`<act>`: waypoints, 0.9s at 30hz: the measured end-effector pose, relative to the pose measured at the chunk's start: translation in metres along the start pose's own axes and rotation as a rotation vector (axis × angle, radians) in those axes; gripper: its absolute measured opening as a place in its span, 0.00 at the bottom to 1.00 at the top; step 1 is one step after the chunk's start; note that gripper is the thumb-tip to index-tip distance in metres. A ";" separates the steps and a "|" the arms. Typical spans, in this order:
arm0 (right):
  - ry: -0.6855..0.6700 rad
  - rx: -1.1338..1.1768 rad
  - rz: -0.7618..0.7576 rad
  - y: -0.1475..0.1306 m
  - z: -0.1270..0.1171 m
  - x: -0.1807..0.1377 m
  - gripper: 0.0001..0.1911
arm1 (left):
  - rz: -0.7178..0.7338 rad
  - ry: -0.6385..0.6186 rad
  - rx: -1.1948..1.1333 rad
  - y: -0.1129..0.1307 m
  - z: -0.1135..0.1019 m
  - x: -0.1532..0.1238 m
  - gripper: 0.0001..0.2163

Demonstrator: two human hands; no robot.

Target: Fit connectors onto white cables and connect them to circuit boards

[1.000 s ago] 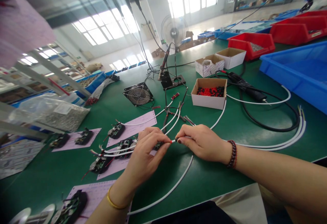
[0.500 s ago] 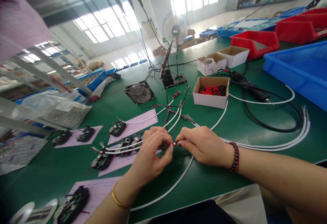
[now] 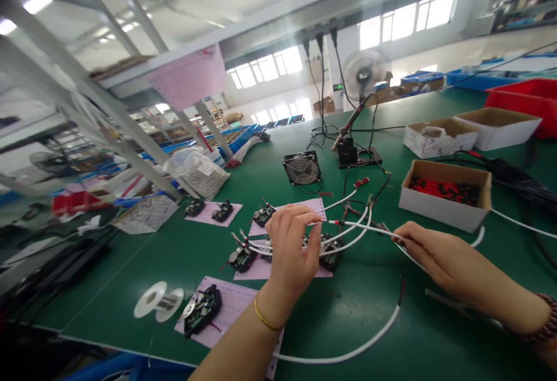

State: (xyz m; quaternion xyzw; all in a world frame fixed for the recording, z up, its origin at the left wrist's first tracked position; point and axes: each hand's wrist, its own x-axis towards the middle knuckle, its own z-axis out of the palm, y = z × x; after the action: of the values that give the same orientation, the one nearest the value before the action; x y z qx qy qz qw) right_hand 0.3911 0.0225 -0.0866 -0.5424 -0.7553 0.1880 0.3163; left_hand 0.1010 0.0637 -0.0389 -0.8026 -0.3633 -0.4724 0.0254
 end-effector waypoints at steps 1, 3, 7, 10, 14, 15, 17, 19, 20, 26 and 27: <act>0.033 -0.025 0.000 0.004 -0.001 0.001 0.18 | 0.035 0.054 0.001 0.001 0.000 -0.003 0.06; 0.108 -0.088 -0.027 0.007 -0.004 0.003 0.17 | 0.163 0.048 -0.038 0.005 0.003 -0.008 0.10; 0.187 -0.223 -0.157 -0.009 -0.013 0.011 0.14 | 0.447 -0.258 -0.126 0.018 0.011 -0.018 0.11; 0.231 -0.316 -0.246 -0.034 -0.024 0.025 0.12 | 0.568 -0.471 -0.166 0.023 0.020 -0.023 0.12; 0.239 -0.413 -0.245 -0.071 -0.041 0.053 0.15 | 0.631 -0.600 -0.232 0.024 0.031 -0.029 0.11; 0.221 -0.417 -0.233 -0.079 -0.045 0.061 0.17 | 0.631 -0.619 -0.245 0.024 0.033 -0.030 0.10; 0.190 -0.400 -0.198 -0.094 -0.047 0.079 0.19 | 0.611 -0.651 -0.258 0.024 0.037 -0.031 0.08; 0.146 -0.375 -0.143 -0.107 -0.042 0.099 0.18 | 0.585 -0.682 -0.256 0.024 0.039 -0.032 0.08; 0.107 -0.379 -0.091 -0.113 -0.036 0.111 0.16 | 0.575 -0.699 -0.255 0.025 0.041 -0.032 0.08; -0.217 -0.501 0.165 -0.125 0.040 0.181 0.15 | 0.550 -0.811 -0.243 0.027 0.048 -0.032 0.10; -0.258 -0.508 0.169 -0.123 0.055 0.190 0.14 | 0.541 -0.823 -0.238 0.026 0.050 -0.032 0.10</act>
State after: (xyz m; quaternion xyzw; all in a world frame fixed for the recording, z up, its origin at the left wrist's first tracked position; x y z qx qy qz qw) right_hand 0.2275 0.1617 0.0026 -0.6367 -0.7643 0.0860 0.0553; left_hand 0.1442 0.0454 -0.0835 -0.9850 -0.0659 -0.1317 -0.0903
